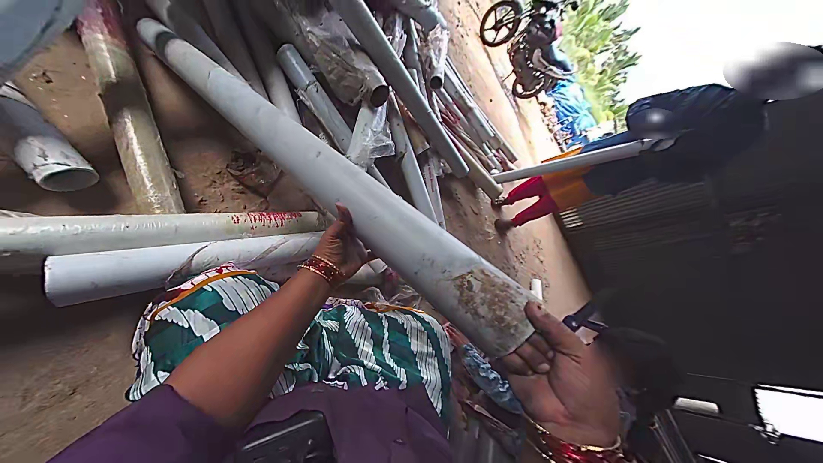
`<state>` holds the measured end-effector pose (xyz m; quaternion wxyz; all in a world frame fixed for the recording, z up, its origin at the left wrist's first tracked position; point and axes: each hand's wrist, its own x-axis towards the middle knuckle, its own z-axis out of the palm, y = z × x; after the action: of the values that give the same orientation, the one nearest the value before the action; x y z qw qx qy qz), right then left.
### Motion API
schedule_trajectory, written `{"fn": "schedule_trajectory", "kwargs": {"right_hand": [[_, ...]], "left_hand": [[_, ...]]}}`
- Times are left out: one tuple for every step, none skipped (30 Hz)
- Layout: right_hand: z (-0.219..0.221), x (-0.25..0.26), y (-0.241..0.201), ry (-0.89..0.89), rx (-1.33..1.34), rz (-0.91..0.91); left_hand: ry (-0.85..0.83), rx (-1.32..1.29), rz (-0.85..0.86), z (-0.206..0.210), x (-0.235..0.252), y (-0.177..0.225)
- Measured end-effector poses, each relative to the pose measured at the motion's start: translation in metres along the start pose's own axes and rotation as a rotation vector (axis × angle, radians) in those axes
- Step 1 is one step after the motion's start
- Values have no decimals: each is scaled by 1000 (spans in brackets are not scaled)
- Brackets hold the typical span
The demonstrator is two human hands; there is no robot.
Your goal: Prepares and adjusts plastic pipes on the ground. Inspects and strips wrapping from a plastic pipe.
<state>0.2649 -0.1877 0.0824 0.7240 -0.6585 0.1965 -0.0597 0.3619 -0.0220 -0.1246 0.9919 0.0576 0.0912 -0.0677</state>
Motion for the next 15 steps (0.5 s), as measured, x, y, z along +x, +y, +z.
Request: {"fn": "schedule_trajectory", "kwargs": {"right_hand": [[0,-2,2,-1,-13,-17],[-3,-3,4,-13,-32,-32],[-7,-3,5,-41,-45,-40],[-11,-4,6,-79,-55,-45],[-15,-4,7,-120,-65,-53],[-19,-5,7,-151,-80,-66],[-21,-6,7,-175,-108,-86],[-23,-8,6,-190,-149,-121],[-26,-9,6,-195,-218,-182],[-28,-9,7,-180,-304,-281],[-30,-6,8,-156,-383,-404],[-34,-2,8,-141,-432,-515],[-40,4,8,-143,-452,-583],[-45,11,8,-170,-458,-601],[-51,18,7,-220,-461,-597]], "left_hand": [[15,-23,5,1,-1,0],[27,-45,3,2,-3,0],[39,-56,5,3,-5,1],[57,-51,11,4,-7,1],[85,-41,21,6,-9,1],[105,-39,29,8,-10,2],[116,-41,32,10,-11,2],[125,-42,34,11,-12,1],[132,-46,34,11,-13,1],[133,-49,32,10,-13,2],[126,-54,29,9,-13,3],[111,-59,24,9,-12,4],[96,-61,12,8,-12,4],[85,-64,7,8,-11,4],[72,-59,3,7,-10,4]]}}
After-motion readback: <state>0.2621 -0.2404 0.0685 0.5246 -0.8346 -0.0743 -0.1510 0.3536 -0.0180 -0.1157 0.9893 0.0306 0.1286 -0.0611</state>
